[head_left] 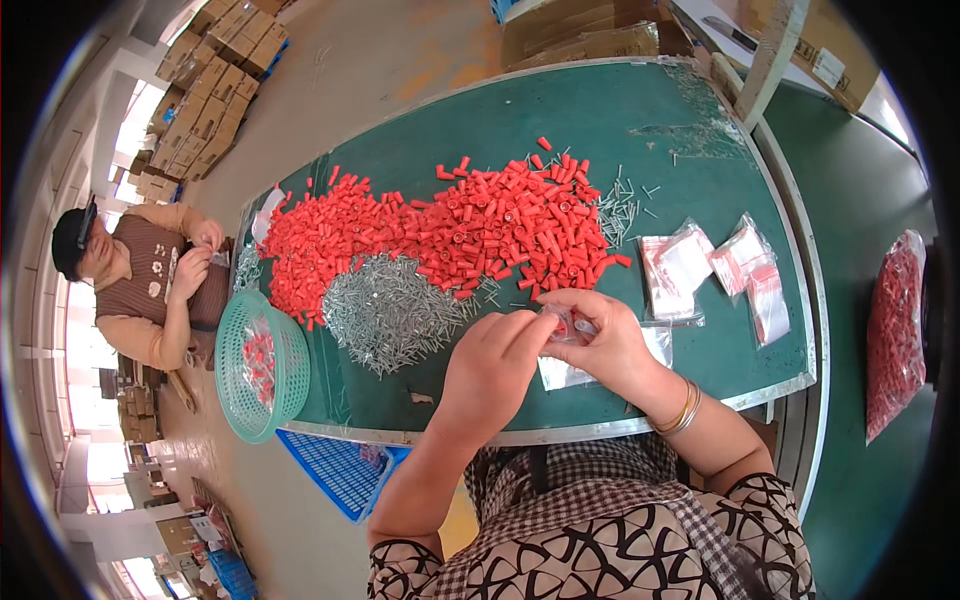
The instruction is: The person picks up a screw and a red plastic anchor by hand, places them into a small plastic bag, and then drops the filled bag into a green basket.
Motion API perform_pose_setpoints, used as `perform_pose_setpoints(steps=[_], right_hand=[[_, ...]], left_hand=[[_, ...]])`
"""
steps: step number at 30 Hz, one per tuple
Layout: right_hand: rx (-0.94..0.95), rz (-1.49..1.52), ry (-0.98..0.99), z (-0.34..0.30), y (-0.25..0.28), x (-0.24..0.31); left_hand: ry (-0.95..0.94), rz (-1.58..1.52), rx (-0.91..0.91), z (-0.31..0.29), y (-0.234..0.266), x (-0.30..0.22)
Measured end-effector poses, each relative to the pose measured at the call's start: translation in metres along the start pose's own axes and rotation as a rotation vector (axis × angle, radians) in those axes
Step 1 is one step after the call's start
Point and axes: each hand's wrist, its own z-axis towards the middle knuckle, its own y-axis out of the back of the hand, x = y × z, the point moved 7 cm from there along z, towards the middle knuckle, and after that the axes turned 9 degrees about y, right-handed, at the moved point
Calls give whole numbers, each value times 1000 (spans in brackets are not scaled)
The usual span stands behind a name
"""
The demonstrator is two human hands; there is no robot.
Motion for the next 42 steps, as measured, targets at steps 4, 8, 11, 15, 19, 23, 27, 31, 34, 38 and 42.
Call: perform_pose_setpoints(steps=[4, 8, 11, 15, 19, 23, 27, 31, 34, 38, 42], right_hand=[[-31, 56, 58, -1, -2, -3], [-72, -123, 194, -4, 0, 5], [-56, -187, 218, -4, -1, 11], [-63, 148, 147, -2, -1, 10], [26, 63, 114, -1, -3, 3], [5, 153, 151, -2, -3, 9], [2, 153, 109, -3, -6, 6], [-15, 157, 73, -4, -6, 6], [-26, 204, 40, -5, -7, 2], [-14, 224, 22, -6, -7, 2], [-13, 212, 69, -5, -5, 4]], left_hand=[[186, -303, -123, -7, 2, 15], [265, -340, -117, -4, -11, 5], [431, -489, -81, -16, -24, 19], [392, -445, -48, -15, -13, 29], [344, -428, -43, -16, -1, 33], [460, -472, -19, -19, -2, 35], [510, -537, -26, -19, -7, 36], [496, -531, -18, -18, -10, 37], [483, -534, -18, -18, -11, 36], [457, -528, 0, -16, -11, 34], [534, -579, 32, -18, -16, 38]])
